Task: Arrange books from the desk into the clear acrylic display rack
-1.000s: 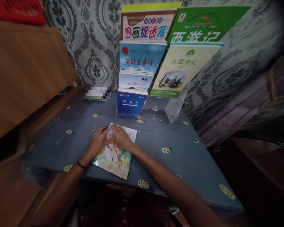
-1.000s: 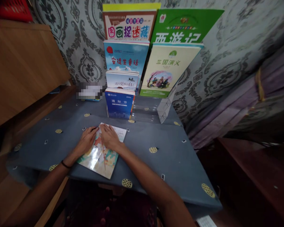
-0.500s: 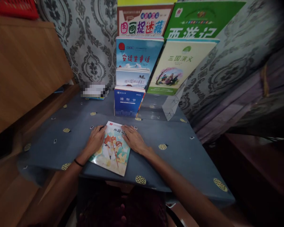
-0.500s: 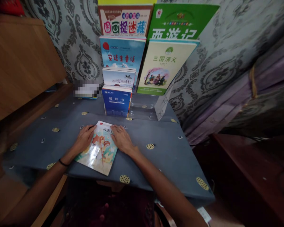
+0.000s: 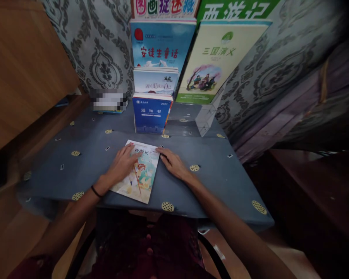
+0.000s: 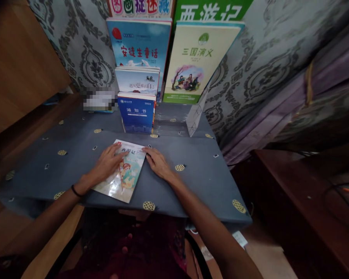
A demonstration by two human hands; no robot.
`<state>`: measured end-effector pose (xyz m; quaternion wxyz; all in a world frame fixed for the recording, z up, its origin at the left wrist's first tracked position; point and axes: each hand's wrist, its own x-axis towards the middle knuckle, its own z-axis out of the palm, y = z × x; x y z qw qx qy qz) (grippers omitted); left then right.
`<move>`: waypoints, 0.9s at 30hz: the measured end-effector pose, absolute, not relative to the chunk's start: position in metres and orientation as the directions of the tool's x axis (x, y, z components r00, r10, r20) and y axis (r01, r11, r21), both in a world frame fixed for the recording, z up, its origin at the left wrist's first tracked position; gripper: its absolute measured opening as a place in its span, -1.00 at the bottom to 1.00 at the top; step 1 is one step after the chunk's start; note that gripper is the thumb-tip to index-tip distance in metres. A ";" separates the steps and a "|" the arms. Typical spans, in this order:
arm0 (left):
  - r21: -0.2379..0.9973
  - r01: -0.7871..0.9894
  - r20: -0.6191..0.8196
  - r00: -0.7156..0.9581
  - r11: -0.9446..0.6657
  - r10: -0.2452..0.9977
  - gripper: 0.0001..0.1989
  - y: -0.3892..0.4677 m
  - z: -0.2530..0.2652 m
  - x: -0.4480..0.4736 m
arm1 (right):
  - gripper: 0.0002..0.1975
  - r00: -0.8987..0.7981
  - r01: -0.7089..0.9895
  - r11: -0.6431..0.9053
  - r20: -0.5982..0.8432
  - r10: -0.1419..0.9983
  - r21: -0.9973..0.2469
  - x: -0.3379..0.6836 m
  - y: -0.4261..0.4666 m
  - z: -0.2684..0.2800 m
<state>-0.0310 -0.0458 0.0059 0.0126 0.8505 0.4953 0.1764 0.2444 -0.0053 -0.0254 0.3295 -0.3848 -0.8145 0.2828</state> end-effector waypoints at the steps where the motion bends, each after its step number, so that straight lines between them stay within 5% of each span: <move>1: 0.206 0.805 0.268 0.501 -0.557 0.823 -0.54 -0.047 0.008 -0.024 | -0.56 -0.486 0.442 0.547 0.322 0.812 -0.712 0.244 -0.005 -0.026; 10: 0.351 0.603 0.108 0.734 -0.716 0.671 -0.35 -0.083 0.029 -0.009 | -0.57 -0.483 0.444 0.562 0.342 0.806 -0.698 0.243 -0.004 -0.029; 20: 0.480 0.517 0.130 0.757 -0.709 0.641 -0.44 -0.129 0.034 -0.037 | -0.58 -0.497 0.435 0.592 0.367 0.786 -0.678 0.241 -0.006 -0.027; 27: 0.439 0.841 0.215 0.244 -0.317 0.946 -0.54 -0.106 0.004 -0.069 | -0.59 -0.446 0.523 0.519 0.302 0.843 -0.676 0.229 -0.046 -0.024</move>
